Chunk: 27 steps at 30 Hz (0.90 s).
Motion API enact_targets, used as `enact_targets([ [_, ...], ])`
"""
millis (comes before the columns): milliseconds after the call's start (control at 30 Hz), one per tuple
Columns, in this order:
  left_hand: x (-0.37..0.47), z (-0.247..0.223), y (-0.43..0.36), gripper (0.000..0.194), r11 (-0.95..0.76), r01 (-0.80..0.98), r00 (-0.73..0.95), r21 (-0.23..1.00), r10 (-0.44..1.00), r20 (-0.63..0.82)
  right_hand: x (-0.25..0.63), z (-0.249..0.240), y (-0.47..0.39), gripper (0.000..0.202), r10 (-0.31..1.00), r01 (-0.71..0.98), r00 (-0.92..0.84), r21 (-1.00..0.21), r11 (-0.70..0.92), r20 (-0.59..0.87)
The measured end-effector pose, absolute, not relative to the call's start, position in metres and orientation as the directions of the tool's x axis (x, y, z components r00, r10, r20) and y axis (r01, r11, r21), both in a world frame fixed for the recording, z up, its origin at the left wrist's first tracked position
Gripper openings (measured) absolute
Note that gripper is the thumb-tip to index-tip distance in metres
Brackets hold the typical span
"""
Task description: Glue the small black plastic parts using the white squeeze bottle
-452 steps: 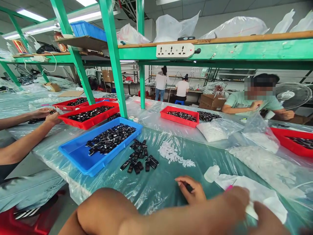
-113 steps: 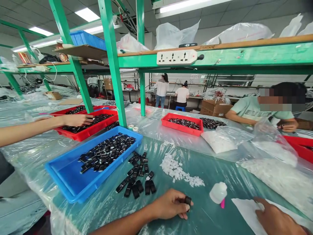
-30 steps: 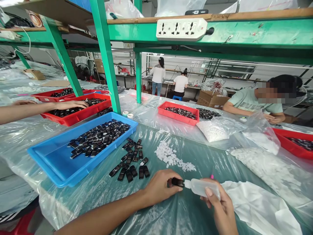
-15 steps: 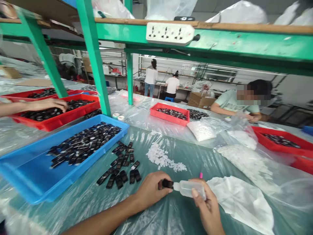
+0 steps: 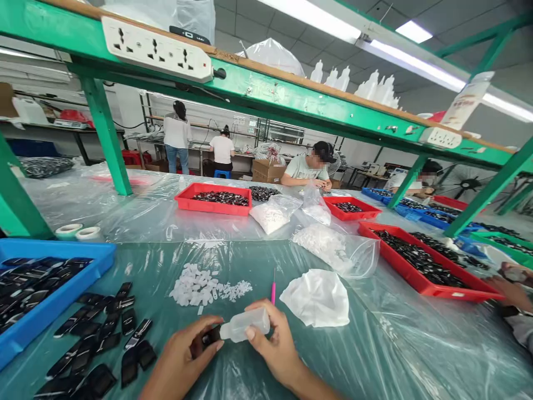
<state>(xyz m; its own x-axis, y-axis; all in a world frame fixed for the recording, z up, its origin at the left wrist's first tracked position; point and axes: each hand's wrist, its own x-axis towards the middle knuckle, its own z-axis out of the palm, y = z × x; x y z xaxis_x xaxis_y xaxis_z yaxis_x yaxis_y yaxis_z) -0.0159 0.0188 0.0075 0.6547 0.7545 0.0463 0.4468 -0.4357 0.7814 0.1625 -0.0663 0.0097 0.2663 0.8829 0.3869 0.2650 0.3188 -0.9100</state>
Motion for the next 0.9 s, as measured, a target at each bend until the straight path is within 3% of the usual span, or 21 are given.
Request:
enact_targets([
  [500,-0.016,0.002,0.024,0.034,-0.452,0.433,0.655,0.780,0.752,0.072,0.165,0.010,-0.063,0.026,0.867,0.227,0.281,-0.907,0.355,0.410],
  [900,-0.012,-0.006,0.021,0.033,-0.440,0.373,0.560,0.817,0.809,0.180,0.167,0.009,-0.063,0.032,0.860,0.254,0.316,-0.909,0.330,0.400],
])
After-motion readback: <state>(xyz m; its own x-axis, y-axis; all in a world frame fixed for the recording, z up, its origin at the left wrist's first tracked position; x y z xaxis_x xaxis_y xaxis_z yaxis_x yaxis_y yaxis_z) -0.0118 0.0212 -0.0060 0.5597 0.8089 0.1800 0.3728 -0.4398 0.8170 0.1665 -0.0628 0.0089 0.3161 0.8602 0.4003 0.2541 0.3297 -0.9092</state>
